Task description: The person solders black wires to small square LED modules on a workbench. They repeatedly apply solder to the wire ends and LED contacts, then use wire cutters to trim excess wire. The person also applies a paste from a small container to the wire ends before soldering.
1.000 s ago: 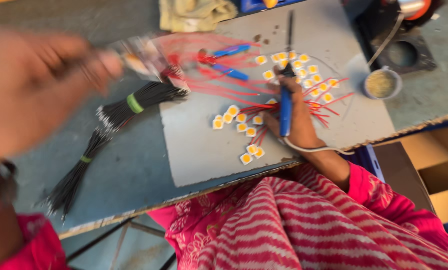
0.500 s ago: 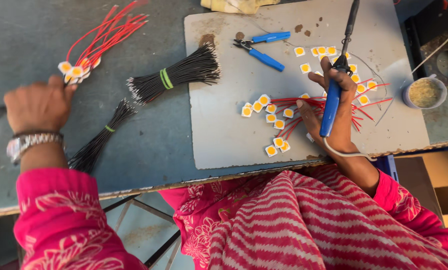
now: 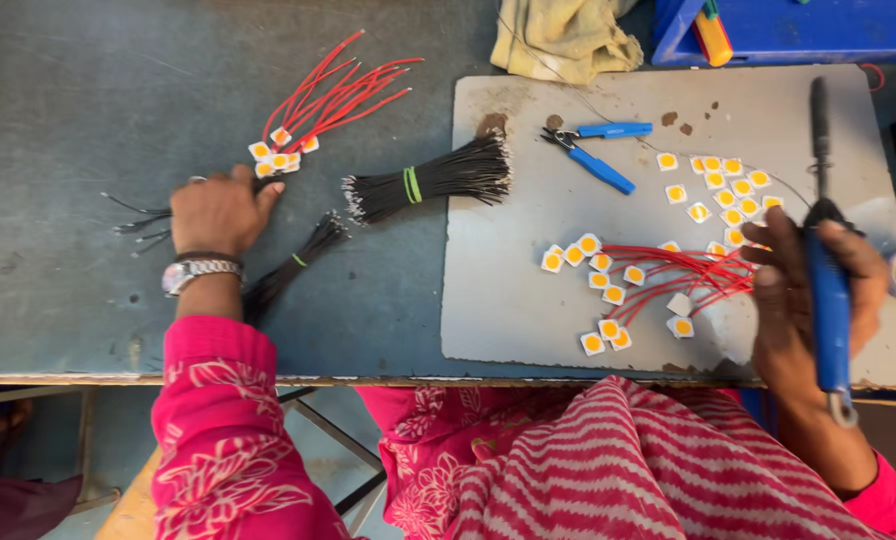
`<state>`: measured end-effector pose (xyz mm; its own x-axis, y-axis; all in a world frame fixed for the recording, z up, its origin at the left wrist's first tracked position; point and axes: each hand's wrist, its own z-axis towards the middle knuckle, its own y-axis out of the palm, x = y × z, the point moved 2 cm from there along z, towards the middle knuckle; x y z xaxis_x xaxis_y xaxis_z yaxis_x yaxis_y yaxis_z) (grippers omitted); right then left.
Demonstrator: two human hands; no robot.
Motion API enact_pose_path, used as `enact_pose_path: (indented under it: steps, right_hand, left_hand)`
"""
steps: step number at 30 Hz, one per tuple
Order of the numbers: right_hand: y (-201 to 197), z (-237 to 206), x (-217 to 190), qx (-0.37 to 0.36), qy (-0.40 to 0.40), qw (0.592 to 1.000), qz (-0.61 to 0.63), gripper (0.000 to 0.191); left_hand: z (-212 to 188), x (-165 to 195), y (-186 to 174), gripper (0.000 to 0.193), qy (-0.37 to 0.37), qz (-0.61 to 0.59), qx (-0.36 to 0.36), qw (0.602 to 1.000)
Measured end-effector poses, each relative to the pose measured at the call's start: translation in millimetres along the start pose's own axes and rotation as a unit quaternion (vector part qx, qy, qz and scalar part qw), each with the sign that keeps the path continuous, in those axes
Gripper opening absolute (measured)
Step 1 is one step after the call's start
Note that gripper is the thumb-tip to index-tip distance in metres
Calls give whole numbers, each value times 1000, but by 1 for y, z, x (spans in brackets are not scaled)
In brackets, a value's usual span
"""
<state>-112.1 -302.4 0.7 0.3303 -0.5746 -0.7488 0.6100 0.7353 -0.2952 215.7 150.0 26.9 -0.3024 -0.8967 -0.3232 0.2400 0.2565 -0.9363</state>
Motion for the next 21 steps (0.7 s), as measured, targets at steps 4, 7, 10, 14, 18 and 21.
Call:
enact_pose_path:
  steps: [4, 7, 10, 14, 18, 21]
  right_hand:
    - [-36, -11, 2, 36, 19, 999, 13, 39]
    - [-68, -25, 16, 52, 17, 997, -52, 55]
    - [-102, -42, 43, 54, -13, 994, -93, 61]
    - [-146, -74, 88, 16, 43, 995, -87, 62]
    - [-177, -100, 112, 12, 79, 984, -161, 58]
    - [-184, -105, 116, 17, 86, 983, -163, 57]
  left_hand:
    - [-1, -7, -9, 65, -3, 60, 143, 988]
    - [-16, -8, -12, 47, 32, -66, 267, 961]
    - [-41, 2, 0, 25, 6, -253, 199, 947]
    - [-81, 26, 13, 16, -46, -315, 172, 932]
    - [-113, 53, 25, 27, -82, -270, 201, 938]
    - [-120, 59, 33, 31, -95, -260, 210, 938]
